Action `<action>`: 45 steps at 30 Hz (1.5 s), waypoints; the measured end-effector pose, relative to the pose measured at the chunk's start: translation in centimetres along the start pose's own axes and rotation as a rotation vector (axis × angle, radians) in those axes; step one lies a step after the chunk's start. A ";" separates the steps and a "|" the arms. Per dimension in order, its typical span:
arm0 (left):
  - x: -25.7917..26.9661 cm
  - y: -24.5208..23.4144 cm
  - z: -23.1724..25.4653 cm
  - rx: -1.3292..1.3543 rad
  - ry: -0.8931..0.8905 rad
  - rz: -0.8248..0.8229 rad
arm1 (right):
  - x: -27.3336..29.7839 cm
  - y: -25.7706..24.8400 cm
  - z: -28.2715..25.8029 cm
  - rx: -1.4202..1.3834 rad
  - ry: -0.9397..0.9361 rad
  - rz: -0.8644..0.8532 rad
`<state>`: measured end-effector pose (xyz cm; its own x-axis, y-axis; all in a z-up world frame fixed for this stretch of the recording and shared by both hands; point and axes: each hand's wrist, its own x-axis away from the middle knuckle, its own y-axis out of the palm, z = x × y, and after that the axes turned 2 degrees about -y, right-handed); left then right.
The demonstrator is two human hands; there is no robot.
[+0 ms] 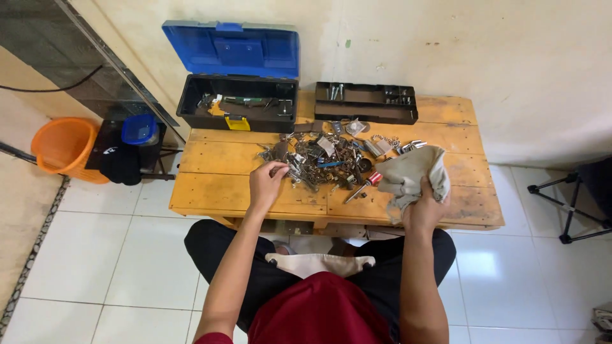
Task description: Sorting through a pile of keys and hardware, cleaning them with a cloth, and placing them into a storage container.
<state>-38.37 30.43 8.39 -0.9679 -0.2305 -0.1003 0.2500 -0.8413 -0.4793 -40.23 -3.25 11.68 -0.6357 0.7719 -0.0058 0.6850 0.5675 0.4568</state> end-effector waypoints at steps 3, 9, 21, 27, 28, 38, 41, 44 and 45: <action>-0.1 0.6 -0.9 0.028 -0.031 0.008 | 0.9 1.1 -0.8 0.025 0.007 -0.016; -0.7 2.6 -1.1 -0.065 -0.074 -0.083 | 1.1 0.9 -0.5 0.086 -0.024 -0.068; -14.4 14.2 -1.1 -0.257 0.215 -0.296 | -2.0 3.2 1.0 0.305 -0.042 -0.186; -19.6 21.2 -4.4 -0.675 0.491 -0.393 | -7.6 3.1 2.7 0.429 -0.150 -0.295; -19.2 21.1 -3.2 -0.675 0.493 -0.399 | -7.9 3.2 2.5 0.431 -0.148 -0.289; -18.1 20.5 1.9 -0.990 0.521 -0.522 | -8.9 3.5 2.6 0.335 -0.148 -0.257; -18.0 20.1 2.0 -0.967 0.545 -0.528 | -9.1 3.3 2.8 0.332 -0.145 -0.248; -18.9 20.8 -0.7 -0.846 0.513 -0.541 | -9.0 3.2 2.6 0.326 -0.138 -0.236; -19.3 21.1 -2.0 -0.759 0.485 -0.559 | -8.9 3.2 2.4 0.320 -0.132 -0.230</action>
<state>-14.43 18.05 -1.52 -0.8888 0.4560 0.0457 -0.1537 -0.2027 -0.9671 -31.51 -7.61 11.11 -0.7483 0.6328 -0.1992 0.6196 0.7739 0.1312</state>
